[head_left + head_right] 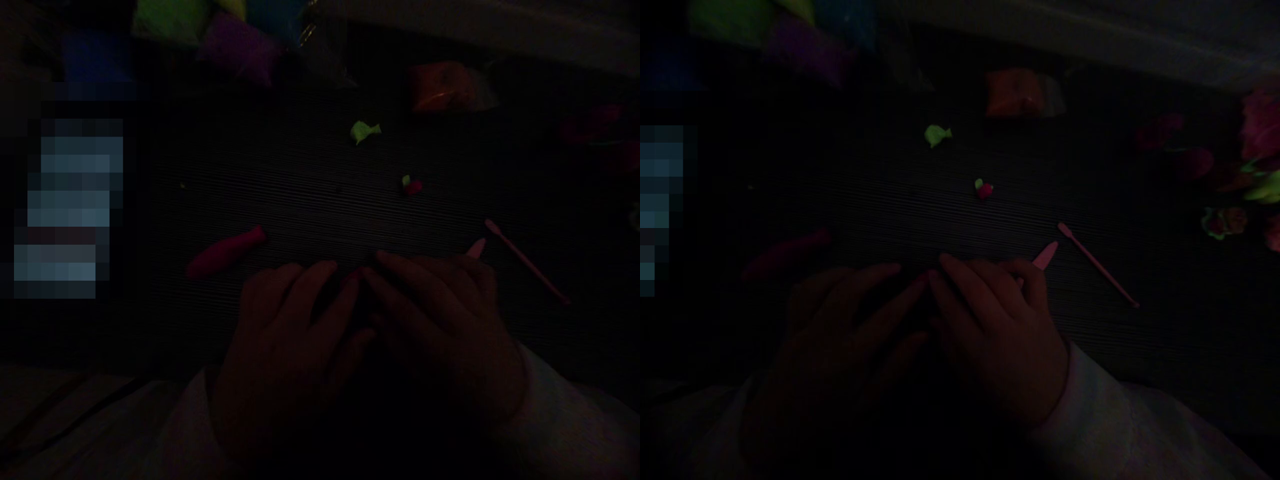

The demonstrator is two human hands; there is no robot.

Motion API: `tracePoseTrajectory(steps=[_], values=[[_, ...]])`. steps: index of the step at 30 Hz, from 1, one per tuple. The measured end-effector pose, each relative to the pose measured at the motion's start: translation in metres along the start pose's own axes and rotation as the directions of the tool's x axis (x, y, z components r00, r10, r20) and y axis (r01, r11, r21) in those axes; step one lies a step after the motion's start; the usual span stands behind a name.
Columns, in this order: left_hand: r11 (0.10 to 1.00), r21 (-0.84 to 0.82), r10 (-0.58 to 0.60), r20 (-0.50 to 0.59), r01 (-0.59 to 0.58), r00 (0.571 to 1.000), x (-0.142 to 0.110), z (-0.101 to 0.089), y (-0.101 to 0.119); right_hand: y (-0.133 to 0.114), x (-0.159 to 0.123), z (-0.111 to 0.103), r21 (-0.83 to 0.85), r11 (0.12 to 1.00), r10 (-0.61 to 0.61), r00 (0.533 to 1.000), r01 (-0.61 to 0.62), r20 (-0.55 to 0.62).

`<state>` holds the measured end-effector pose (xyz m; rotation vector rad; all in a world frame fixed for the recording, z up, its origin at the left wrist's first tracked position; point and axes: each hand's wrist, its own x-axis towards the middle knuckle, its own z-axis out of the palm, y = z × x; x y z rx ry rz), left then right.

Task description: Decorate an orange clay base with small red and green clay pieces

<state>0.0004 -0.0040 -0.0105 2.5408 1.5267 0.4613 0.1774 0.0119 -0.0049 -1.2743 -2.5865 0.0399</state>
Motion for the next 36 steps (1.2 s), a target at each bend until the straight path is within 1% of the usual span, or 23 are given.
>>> tracePoseTrajectory(steps=[8,11,15,17,21,28,36], values=[[1.0,-0.007,0.004,-0.003,-0.004,1.0,-0.0009,-0.0002,-0.0001,-0.0016,0.0001,0.0016,0.02,1.0,0.0,1.0,0.0,0.0],[1.0,-0.006,0.006,-0.003,-0.006,1.0,-0.0008,-0.0004,0.0,-0.0008,-0.0006,0.0011,0.053,0.999,-0.002,1.0,0.001,0.012],[1.0,-0.003,0.002,-0.007,-0.002,1.0,-0.0008,0.0003,0.0004,0.0007,-0.0006,-0.0007,0.085,0.996,0.025,1.0,-0.025,-0.004],[1.0,-0.003,-0.002,0.002,0.002,1.0,-0.001,0.0008,0.0004,0.0008,-0.0002,-0.0011,0.081,0.996,0.037,0.999,-0.036,-0.009],[1.0,-0.007,0.002,0.008,-0.002,1.0,-0.0018,0.0011,0.0,0.0001,0.0001,-0.0003,0.063,0.998,0.021,1.0,-0.021,0.003],[1.0,-0.01,-0.002,-0.036,0.002,0.999,-0.0025,-0.002,-0.0007,0.0002,-0.0005,0.0013,0.042,0.999,0.016,1.0,-0.016,-0.003],[1.0,-0.022,-0.009,-0.038,0.009,0.999,-0.0019,-0.0013,-0.0005,-0.0017,-0.0005,0.0015,0.026,1.0,-0.004,1.0,0.004,-0.01]])
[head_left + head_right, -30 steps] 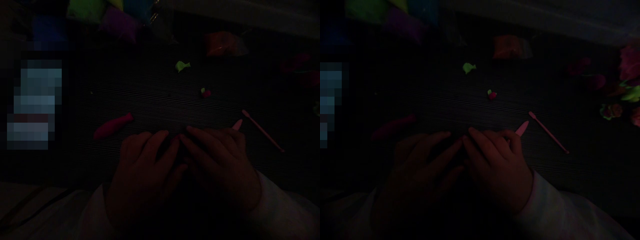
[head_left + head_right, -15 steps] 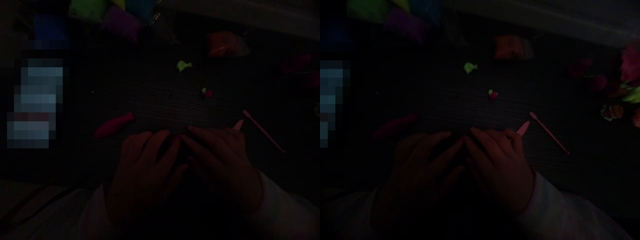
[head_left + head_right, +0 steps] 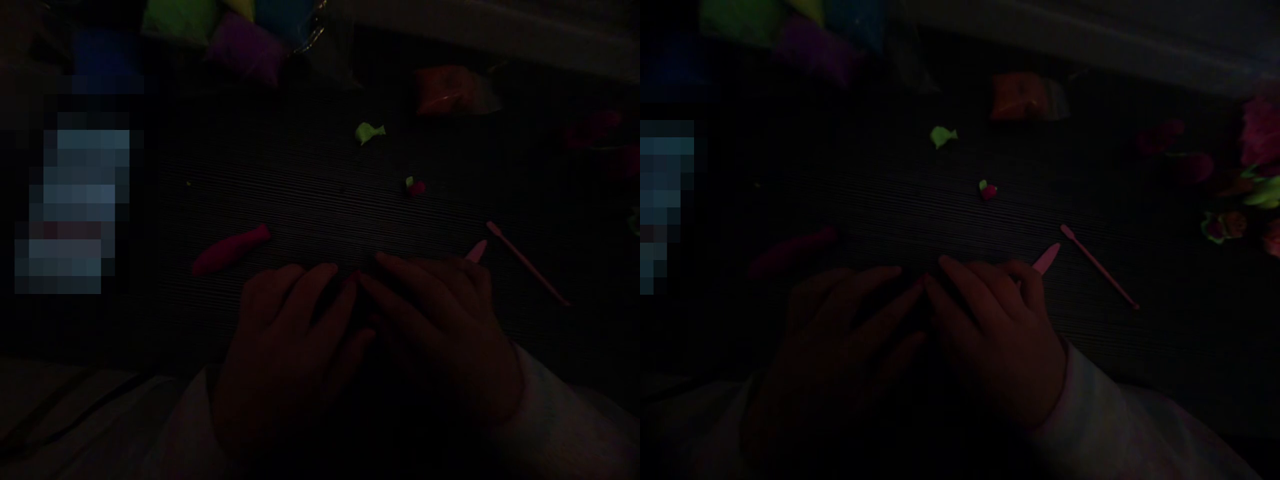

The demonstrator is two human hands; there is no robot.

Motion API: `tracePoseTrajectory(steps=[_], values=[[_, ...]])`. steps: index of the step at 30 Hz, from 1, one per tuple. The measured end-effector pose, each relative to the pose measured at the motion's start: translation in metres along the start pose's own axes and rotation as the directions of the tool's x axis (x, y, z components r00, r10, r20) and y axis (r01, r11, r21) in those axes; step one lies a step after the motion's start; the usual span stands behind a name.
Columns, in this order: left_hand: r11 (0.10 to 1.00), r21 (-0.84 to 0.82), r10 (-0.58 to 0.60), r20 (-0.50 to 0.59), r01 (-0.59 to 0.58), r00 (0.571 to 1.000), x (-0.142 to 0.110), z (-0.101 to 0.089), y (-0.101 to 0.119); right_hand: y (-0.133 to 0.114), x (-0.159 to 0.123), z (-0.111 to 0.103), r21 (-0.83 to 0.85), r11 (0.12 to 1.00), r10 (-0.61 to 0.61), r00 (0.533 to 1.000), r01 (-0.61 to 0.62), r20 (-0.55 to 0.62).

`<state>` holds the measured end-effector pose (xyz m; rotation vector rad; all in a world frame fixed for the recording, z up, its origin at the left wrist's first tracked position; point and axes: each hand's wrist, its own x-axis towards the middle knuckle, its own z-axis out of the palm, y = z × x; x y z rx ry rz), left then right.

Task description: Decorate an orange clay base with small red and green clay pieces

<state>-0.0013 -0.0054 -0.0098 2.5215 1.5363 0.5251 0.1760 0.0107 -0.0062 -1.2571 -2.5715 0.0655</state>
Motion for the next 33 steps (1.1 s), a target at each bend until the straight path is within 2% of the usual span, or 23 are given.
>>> tracePoseTrajectory(steps=[13,28,33], values=[[1.0,-0.016,-0.018,-0.012,0.018,1.0,-0.011,-0.008,-0.001,-0.001,0.0,0.001,0.009,1.0,-0.025,1.0,0.025,0.008],[1.0,-0.023,-0.013,0.009,0.013,1.0,-0.011,-0.005,-0.002,-0.002,0.0,0.0,0.063,0.997,-0.049,0.999,0.049,0.001],[1.0,-0.005,-0.028,0.011,0.028,1.0,-0.011,-0.003,-0.002,-0.001,0.0,-0.002,0.05,0.999,0.011,1.0,-0.01,-0.015]])
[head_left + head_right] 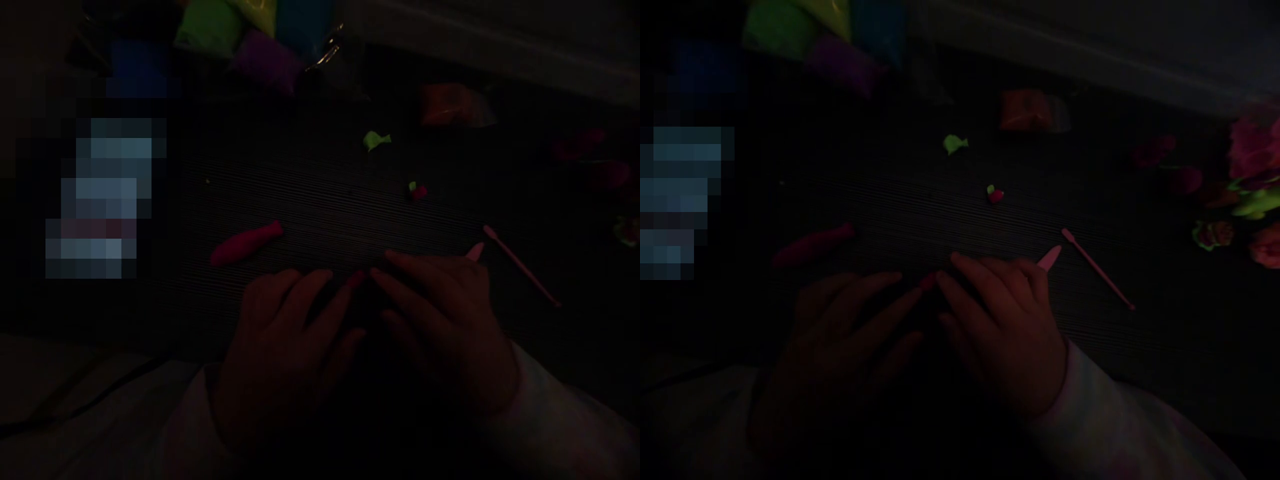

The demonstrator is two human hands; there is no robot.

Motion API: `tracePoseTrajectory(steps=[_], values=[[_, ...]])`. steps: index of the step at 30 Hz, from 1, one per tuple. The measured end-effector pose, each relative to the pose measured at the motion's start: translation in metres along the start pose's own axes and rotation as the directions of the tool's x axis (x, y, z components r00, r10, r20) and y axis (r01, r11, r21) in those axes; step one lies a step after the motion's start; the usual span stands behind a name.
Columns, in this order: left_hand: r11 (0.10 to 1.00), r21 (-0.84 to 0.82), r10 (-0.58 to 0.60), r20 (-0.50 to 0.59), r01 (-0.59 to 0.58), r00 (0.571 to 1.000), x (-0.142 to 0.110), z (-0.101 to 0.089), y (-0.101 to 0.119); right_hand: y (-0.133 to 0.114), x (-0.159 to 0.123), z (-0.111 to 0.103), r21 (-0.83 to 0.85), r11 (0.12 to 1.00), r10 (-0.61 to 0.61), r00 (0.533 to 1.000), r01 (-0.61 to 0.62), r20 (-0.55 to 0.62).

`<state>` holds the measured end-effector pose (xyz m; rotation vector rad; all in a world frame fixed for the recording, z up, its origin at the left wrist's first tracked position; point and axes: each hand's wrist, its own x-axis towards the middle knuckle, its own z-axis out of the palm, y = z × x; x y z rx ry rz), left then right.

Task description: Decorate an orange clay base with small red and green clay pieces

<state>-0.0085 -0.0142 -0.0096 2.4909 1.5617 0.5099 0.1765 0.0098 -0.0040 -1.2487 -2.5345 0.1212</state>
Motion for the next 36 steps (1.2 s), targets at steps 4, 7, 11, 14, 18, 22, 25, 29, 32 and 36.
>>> tracePoseTrajectory(steps=[4,7,11,14,18,22,25,29,32,36], values=[[1.0,-0.007,0.004,0.007,-0.004,1.0,-0.001,0.0008,0.0001,0.0002,0.0005,0.0006,-0.022,1.0,-0.008,1.0,0.009,0.015],[1.0,-0.006,0.011,0.002,-0.011,1.0,-0.0011,0.0008,0.0001,-0.0005,0.001,0.0018,-0.036,0.999,-0.02,0.999,0.021,0.028],[1.0,-0.01,0.014,-0.011,-0.014,1.0,-0.0004,0.0009,-0.0004,-0.0018,0.0013,0.0027,-0.045,0.999,-0.028,0.999,0.029,0.031],[1.0,-0.01,0.017,-0.02,-0.017,1.0,0.0005,0.0009,-0.0009,-0.0035,0.0015,0.0031,-0.037,0.999,-0.037,0.999,0.039,0.036],[0.999,-0.03,0.023,-0.023,-0.024,0.999,0.0008,-0.0003,-0.0007,-0.0059,0.0019,0.0037,-0.022,0.999,-0.045,0.998,0.046,0.042],[0.997,-0.073,0.019,-0.104,-0.027,0.994,0.0001,-0.0029,-0.0005,-0.0065,0.0021,0.0037,-0.012,0.998,-0.062,0.997,0.063,0.046],[0.993,-0.108,0.021,-0.164,-0.039,0.986,0.0002,-0.005,-0.0011,-0.0063,0.0022,0.0035,-0.005,0.998,-0.066,0.996,0.067,0.056],[0.992,-0.119,0.023,-0.183,-0.046,0.983,0.0009,-0.0063,-0.0018,-0.0068,0.0019,0.004,0.01,0.997,-0.083,0.995,0.082,0.063],[0.991,-0.127,0.009,-0.19,-0.034,0.982,0.001,-0.0061,-0.0016,-0.0068,0.0014,0.0038,0.035,0.996,-0.081,0.996,0.079,0.047],[0.988,-0.148,0.006,-0.195,-0.035,0.981,0.0006,-0.006,-0.0015,-0.004,0.0004,0.0007,0.087,0.994,-0.068,0.998,0.068,0.0]])
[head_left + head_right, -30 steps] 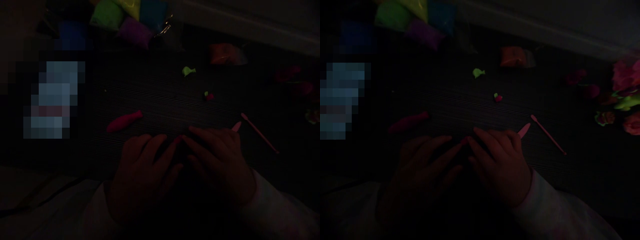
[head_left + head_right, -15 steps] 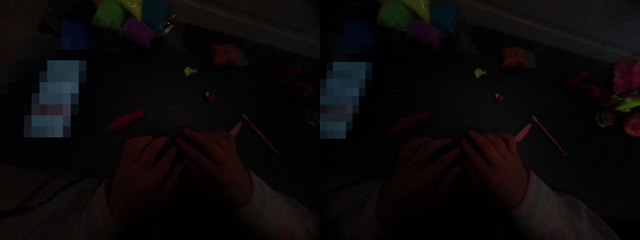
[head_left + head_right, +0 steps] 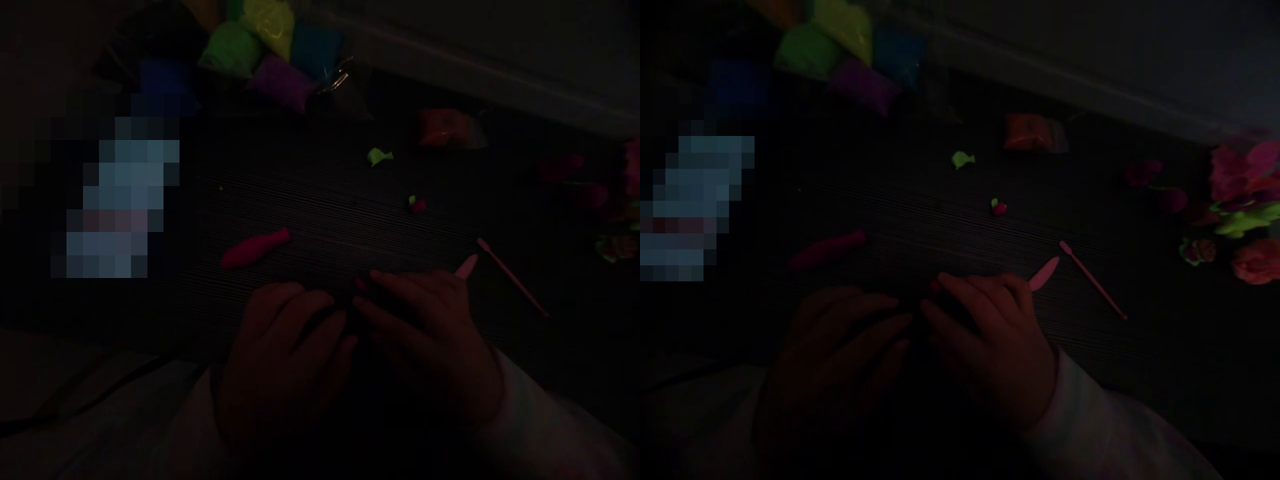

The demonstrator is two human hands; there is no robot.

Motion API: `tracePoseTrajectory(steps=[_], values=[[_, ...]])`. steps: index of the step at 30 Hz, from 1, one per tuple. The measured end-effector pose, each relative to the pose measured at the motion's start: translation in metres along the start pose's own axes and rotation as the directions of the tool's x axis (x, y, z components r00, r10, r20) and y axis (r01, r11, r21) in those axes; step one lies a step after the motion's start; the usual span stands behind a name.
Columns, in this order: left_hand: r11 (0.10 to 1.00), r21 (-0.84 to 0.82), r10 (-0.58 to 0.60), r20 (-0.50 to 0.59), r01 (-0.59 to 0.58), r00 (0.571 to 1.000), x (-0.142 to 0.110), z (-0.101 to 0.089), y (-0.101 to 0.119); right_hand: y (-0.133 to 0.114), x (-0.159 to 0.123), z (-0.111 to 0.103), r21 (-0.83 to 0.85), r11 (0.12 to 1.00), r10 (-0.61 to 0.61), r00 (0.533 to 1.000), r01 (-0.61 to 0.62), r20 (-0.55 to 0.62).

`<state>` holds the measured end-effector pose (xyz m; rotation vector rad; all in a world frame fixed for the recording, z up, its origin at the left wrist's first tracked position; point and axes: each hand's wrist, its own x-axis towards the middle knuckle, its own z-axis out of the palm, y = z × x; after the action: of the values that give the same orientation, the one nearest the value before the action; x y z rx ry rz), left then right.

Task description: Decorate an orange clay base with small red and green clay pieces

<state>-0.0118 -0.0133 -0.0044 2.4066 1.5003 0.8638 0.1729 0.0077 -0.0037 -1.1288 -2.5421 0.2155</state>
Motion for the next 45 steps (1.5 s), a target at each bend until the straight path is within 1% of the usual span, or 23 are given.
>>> tracePoseTrajectory(steps=[3,6,14,18,23,30,38,42,45], values=[[1.0,0.001,-0.003,0.005,0.003,1.0,-0.0002,-0.0001,-0.0004,0.0022,-0.0003,-0.0022,-0.023,0.999,0.042,0.999,-0.043,-0.033],[1.0,0.006,0.006,0.013,-0.006,1.0,-0.0004,0.0001,-0.0009,0.0025,0.0006,-0.0017,-0.049,0.997,0.061,0.998,-0.062,-0.021],[1.0,-0.027,-0.015,0.012,0.015,1.0,-0.0034,0.0005,-0.0019,-0.0001,0.0032,0.0017,-0.098,0.995,0.029,0.999,-0.025,0.044],[0.999,-0.039,-0.023,0.011,0.023,1.0,-0.003,0.0011,-0.0016,-0.0007,0.0028,0.0017,-0.106,0.994,0.01,0.999,-0.006,0.04],[0.999,-0.033,-0.004,-0.003,0.004,1.0,-0.0019,0.0014,-0.0022,-0.0036,0.0024,0.0032,-0.11,0.994,-0.013,0.999,0.018,0.044],[0.998,-0.047,-0.03,-0.006,0.03,1.0,-0.0021,0.0025,-0.0021,-0.0062,0.0038,0.0035,-0.102,0.994,-0.031,0.999,0.035,0.038],[0.998,-0.056,-0.021,0.004,0.021,1.0,-0.0033,0.0013,-0.0017,-0.0062,0.0035,0.0047,-0.078,0.996,-0.043,0.998,0.047,0.05],[0.997,-0.079,-0.019,-0.01,0.018,1.0,-0.0033,0.0002,-0.0016,-0.0046,0.0015,0.005,-0.03,0.998,-0.059,0.997,0.061,0.054],[0.994,-0.111,-0.007,-0.03,0.003,1.0,-0.002,-0.0009,-0.0017,-0.0016,0.0002,0.0029,0.04,0.998,-0.058,0.998,0.057,0.032]])
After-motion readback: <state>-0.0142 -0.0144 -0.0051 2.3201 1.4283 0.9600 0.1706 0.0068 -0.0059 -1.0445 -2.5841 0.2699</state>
